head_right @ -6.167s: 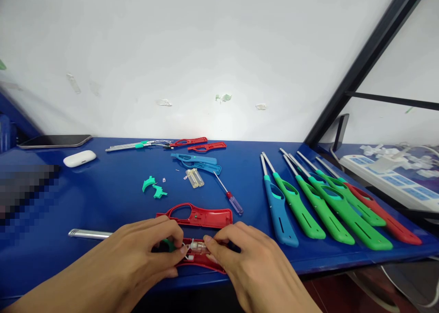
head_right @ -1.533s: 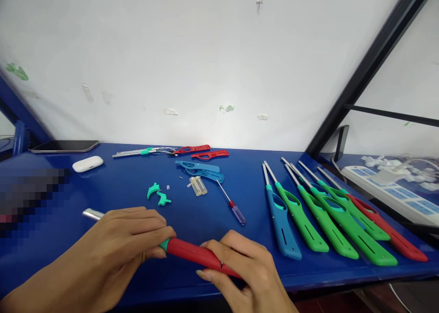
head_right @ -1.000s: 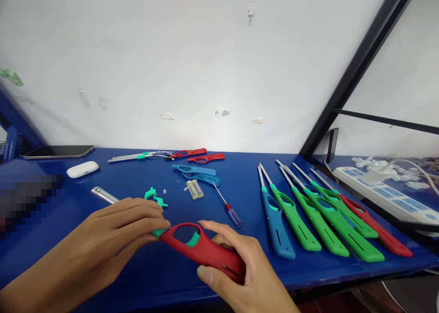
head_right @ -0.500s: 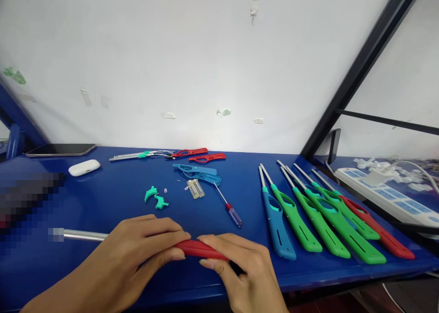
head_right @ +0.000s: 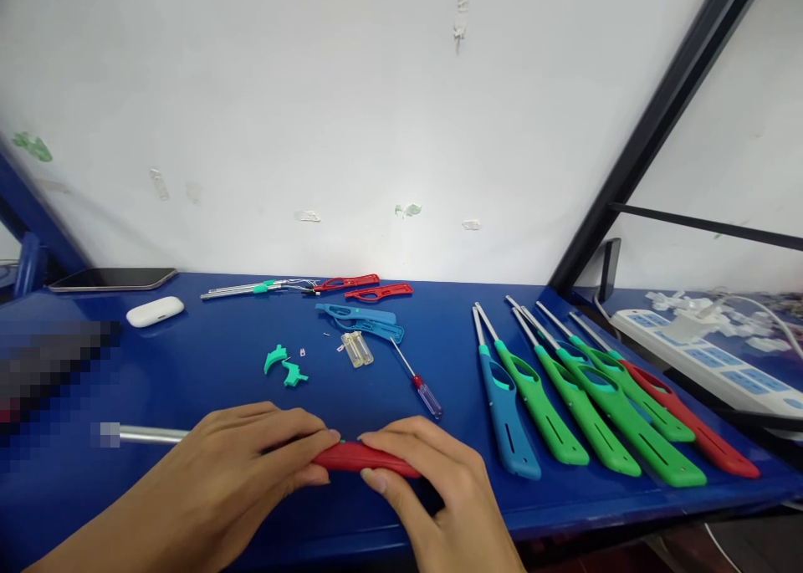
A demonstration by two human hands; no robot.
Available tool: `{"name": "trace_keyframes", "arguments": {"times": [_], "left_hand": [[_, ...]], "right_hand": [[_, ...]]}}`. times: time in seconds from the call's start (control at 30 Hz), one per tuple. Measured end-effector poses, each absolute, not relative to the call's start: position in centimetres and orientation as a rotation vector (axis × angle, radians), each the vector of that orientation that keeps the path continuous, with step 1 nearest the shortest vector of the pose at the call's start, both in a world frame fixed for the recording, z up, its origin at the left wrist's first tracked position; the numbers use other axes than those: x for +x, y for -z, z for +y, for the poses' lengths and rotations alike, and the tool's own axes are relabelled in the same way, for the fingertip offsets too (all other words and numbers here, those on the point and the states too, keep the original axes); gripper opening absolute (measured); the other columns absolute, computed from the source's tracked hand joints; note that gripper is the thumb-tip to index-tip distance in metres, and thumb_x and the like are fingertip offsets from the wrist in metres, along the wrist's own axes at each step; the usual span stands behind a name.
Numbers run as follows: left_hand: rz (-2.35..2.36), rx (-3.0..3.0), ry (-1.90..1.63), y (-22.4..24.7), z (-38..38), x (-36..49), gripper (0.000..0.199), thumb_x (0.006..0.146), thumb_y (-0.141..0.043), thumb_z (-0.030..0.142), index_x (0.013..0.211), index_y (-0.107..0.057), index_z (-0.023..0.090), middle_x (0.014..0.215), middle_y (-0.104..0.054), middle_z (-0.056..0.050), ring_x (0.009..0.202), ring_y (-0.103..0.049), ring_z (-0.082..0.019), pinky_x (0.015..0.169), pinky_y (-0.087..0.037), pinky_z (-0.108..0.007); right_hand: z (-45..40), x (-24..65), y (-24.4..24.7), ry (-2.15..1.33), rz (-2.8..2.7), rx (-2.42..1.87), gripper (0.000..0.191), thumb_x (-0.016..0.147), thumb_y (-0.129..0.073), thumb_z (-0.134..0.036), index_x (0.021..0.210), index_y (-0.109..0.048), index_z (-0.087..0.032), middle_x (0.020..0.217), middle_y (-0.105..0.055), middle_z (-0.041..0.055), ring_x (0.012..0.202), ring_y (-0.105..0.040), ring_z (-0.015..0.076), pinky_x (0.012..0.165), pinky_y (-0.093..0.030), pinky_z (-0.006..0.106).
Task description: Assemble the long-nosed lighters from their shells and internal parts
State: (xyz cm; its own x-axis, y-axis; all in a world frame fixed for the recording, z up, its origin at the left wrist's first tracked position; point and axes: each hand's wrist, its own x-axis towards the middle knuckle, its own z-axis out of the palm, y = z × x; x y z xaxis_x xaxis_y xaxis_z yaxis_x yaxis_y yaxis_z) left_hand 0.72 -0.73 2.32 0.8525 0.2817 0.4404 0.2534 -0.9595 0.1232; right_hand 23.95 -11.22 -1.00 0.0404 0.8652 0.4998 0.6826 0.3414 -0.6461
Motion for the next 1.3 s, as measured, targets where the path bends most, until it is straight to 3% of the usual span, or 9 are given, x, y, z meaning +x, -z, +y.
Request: {"name": "trace_keyframes", "arguments": {"times": [0.1, 0.33, 0.53, 0.67, 0.77, 1.03, 1.13, 1.23, 1.3], "left_hand": [[0.514, 3.022, -0.486, -2.3, -0.9, 0.4, 0.019, 0.101, -0.069, 0.01, 0.115, -0.071, 0.024, 0.11, -0.079, -0.002, 0.086, -0.076, -0.025, 0.076, -0.059, -0.04], [0.678, 2.976, -0.112, -3.3, -2.1, 0.9, 0.026, 0.098, -0.068, 0.006, 0.117, -0.073, 0.024, 0.115, -0.077, -0.003, 0.098, -0.076, -0.029, 0.088, -0.066, -0.049], [0.782, 2.976, -0.061, -2.9, -1.6, 0.9, 0.031, 0.098, -0.069, 0.007, 0.123, -0.072, 0.024, 0.122, -0.074, -0.007, 0.105, -0.074, -0.032, 0.093, -0.064, -0.055], [0.727, 3.047, -0.239, -1.0, -0.5, -0.8, 0.037, 0.106, -0.06, 0.015, 0.139, -0.064, 0.03, 0.136, -0.07, -0.006, 0.12, -0.069, -0.033, 0.108, -0.056, -0.06], [0.637, 3.128, -0.319, 0.5, 0.4, -2.5, 0.073, 0.094, -0.048, -0.007, 0.155, -0.051, 0.032, 0.15, -0.065, -0.004, 0.133, -0.064, -0.031, 0.118, -0.049, -0.055], [0.892, 2.983, -0.336, 1.7, 2.1, -3.5, 0.074, 0.095, -0.043, -0.003, 0.156, -0.053, 0.038, 0.155, -0.062, -0.001, 0.143, -0.058, -0.025, 0.12, -0.049, -0.044], [0.869, 2.956, -0.34, 1.2, 2.4, -3.0, 0.067, 0.1, -0.043, 0.004, 0.155, -0.054, 0.039, 0.153, -0.062, -0.001, 0.142, -0.058, -0.024, 0.119, -0.048, -0.04], [0.919, 2.925, -0.366, -0.5, 3.2, -2.7, 0.051, 0.106, -0.04, 0.014, 0.146, -0.063, 0.036, 0.141, -0.069, -0.002, 0.132, -0.065, -0.024, 0.111, -0.052, -0.038], [1.067, 2.887, -0.393, -1.9, 4.2, -3.1, 0.041, 0.107, -0.039, 0.021, 0.127, -0.072, 0.035, 0.127, -0.075, -0.002, 0.12, -0.07, -0.027, 0.102, -0.055, -0.04]], "right_hand": [[-11.0, 23.6, 1.1, -0.226, -1.77, -1.35, 0.018, 0.101, -0.072, -0.029, 0.116, -0.083, -0.03, 0.11, -0.082, 0.0005, 0.098, -0.08, 0.015, 0.092, -0.062, 0.017], [-10.5, 23.5, 1.3, -0.092, -1.868, -1.295, 0.019, 0.101, -0.073, -0.023, 0.117, -0.08, -0.028, 0.109, -0.082, -0.0012, 0.101, -0.077, 0.0135, 0.097, -0.06, 0.017], [-10.4, 23.6, 1.2, 0.047, -1.95, -1.284, 0.031, 0.103, -0.066, -0.018, 0.13, -0.076, -0.031, 0.125, -0.081, -0.0015, 0.113, -0.076, 0.0145, 0.105, -0.058, 0.02], [-10.6, 23.8, 1.5, 0.073, -1.986, -1.306, 0.041, 0.104, -0.064, -0.016, 0.142, -0.069, -0.031, 0.134, -0.078, -0.0033, 0.12, -0.074, 0.0132, 0.111, -0.053, 0.019], [-10.7, 23.9, 1.8, -0.016, -1.861, -1.358, 0.04, 0.104, -0.067, -0.021, 0.143, -0.066, -0.033, 0.132, -0.079, -0.0052, 0.118, -0.076, 0.0104, 0.108, -0.053, 0.014], [-10.8, 24.1, 1.6, 0.0, -1.527, -1.462, 0.027, 0.111, -0.053, -0.027, 0.124, -0.072, -0.04, 0.122, -0.079, -0.0093, 0.114, -0.075, 0.0076, 0.1, -0.054, 0.012], [-10.5, 25.3, 1.8, 0.142, -1.549, -1.541, 0.024, 0.111, -0.052, -0.03, 0.122, -0.072, -0.039, 0.124, -0.077, -0.0056, 0.116, -0.074, 0.0119, 0.099, -0.058, 0.02], [-10.0, 26.8, 2.7, 0.299, -1.648, -1.633, 0.027, 0.108, -0.057, -0.035, 0.129, -0.073, -0.037, 0.14, -0.072, 0.0005, 0.131, -0.067, 0.0239, 0.109, -0.057, 0.042], [-9.6, 27.6, 3.4, 0.317, -1.674, -1.665, 0.03, 0.106, -0.058, -0.035, 0.132, -0.074, -0.036, 0.145, -0.07, 0.0036, 0.138, -0.062, 0.0313, 0.111, -0.055, 0.054]]}}
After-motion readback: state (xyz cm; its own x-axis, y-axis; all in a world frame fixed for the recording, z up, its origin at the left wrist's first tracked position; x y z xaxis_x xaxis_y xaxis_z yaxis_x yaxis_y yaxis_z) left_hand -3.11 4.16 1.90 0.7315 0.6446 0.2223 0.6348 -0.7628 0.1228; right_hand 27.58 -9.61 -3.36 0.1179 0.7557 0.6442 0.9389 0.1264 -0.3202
